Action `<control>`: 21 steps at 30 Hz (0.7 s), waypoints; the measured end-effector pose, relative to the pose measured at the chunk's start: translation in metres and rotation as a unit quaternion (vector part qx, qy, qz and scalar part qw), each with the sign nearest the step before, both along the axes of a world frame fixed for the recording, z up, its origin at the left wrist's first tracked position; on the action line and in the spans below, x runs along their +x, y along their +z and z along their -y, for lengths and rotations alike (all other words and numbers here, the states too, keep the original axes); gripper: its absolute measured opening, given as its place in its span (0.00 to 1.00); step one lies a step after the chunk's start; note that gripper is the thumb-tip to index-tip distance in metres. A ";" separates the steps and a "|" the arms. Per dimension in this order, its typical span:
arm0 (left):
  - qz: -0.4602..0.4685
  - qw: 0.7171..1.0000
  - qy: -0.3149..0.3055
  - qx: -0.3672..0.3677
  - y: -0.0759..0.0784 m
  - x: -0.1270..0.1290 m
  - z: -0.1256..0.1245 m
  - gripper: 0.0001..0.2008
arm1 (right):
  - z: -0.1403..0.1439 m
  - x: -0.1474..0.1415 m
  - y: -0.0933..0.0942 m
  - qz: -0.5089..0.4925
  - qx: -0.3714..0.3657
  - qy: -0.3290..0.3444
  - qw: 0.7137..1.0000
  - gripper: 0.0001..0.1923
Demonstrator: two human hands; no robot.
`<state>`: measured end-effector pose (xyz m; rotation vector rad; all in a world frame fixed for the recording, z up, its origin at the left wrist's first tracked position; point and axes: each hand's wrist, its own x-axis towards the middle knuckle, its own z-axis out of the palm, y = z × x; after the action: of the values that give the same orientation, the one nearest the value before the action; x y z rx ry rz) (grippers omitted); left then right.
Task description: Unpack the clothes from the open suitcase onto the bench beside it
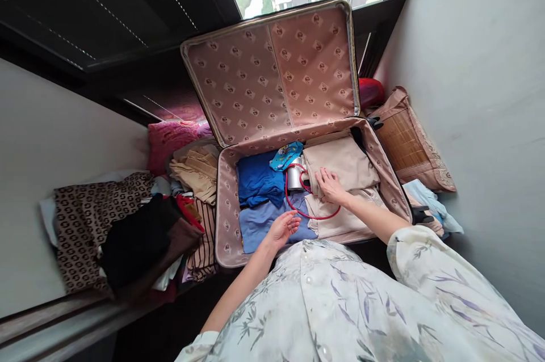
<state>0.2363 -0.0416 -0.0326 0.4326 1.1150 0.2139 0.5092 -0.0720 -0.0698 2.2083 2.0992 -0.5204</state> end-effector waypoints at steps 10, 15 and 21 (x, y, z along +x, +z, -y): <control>-0.035 0.998 0.040 -0.027 -0.007 -0.004 0.005 0.09 | 0.020 0.020 -0.009 -0.037 -0.001 0.010 0.999 0.42; -0.010 1.000 0.017 -0.015 -0.008 0.011 0.000 0.10 | 0.018 0.024 -0.013 -0.020 0.038 0.035 0.998 0.38; -0.025 0.999 -0.021 -0.018 -0.016 0.027 0.001 0.09 | -0.011 0.028 -0.001 -0.168 0.036 -0.082 0.982 0.25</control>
<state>0.2628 -0.0425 -0.0488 0.4301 1.1562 0.1473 0.5372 -0.0606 -0.0710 2.4998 2.1203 -0.9021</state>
